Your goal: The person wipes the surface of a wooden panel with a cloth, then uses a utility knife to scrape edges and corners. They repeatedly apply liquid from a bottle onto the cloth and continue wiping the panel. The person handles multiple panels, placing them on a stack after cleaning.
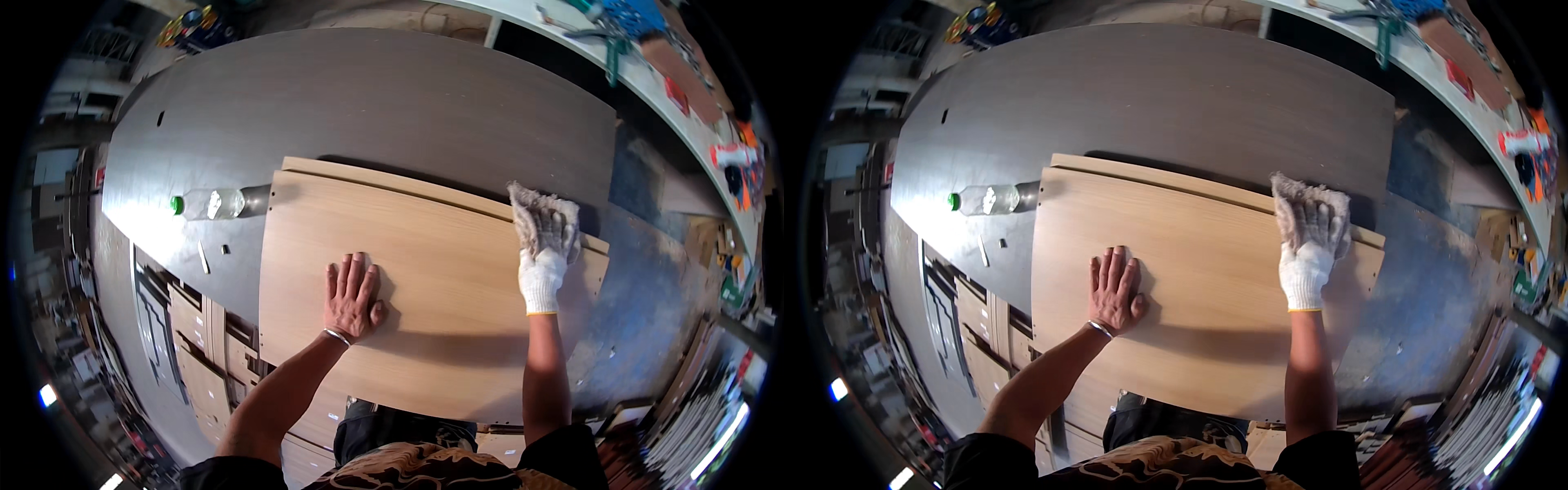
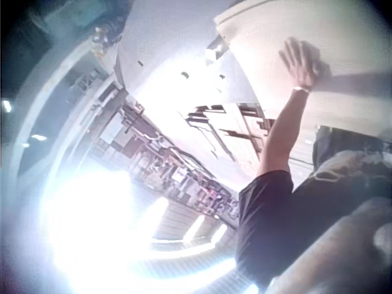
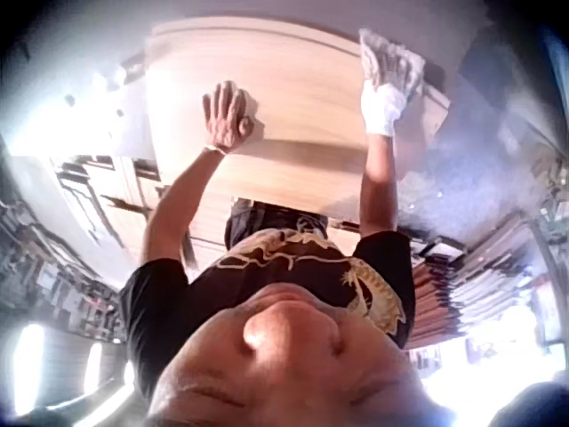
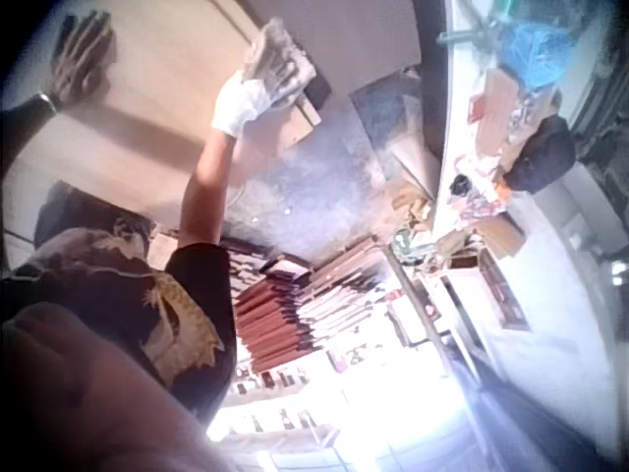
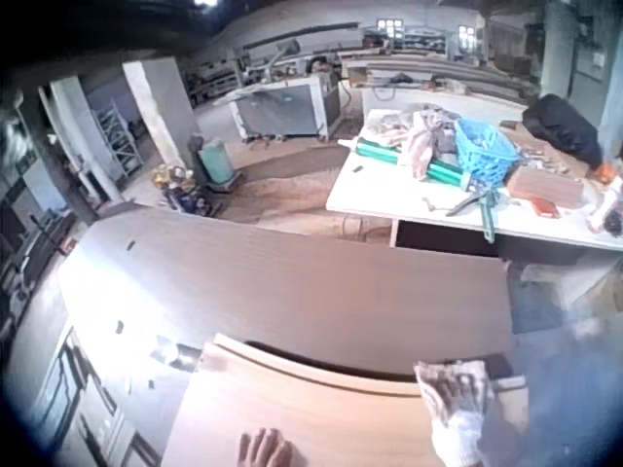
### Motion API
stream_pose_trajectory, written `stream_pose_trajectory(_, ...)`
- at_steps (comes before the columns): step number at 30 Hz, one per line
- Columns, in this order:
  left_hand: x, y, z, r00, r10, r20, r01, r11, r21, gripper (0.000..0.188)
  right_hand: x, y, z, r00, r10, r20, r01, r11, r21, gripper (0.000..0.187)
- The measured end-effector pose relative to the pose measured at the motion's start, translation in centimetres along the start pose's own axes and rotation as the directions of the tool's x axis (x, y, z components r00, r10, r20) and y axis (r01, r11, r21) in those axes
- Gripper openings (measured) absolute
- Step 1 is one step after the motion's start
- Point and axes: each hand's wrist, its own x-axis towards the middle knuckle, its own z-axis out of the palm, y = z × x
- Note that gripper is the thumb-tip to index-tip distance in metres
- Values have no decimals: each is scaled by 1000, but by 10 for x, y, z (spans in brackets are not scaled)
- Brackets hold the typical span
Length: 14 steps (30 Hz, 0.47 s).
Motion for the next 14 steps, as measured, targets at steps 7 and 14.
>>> stream_pose_trajectory(7,-3,6,-9,993,-79,88,80,997,-12,74,8,76,-30,961,222,-165,33,500,865,56)
stream_pose_trajectory(14,-6,2,-7,989,-64,137,74,995,-69,82,9,105,14,989,111,-102,-22,774,632,51)
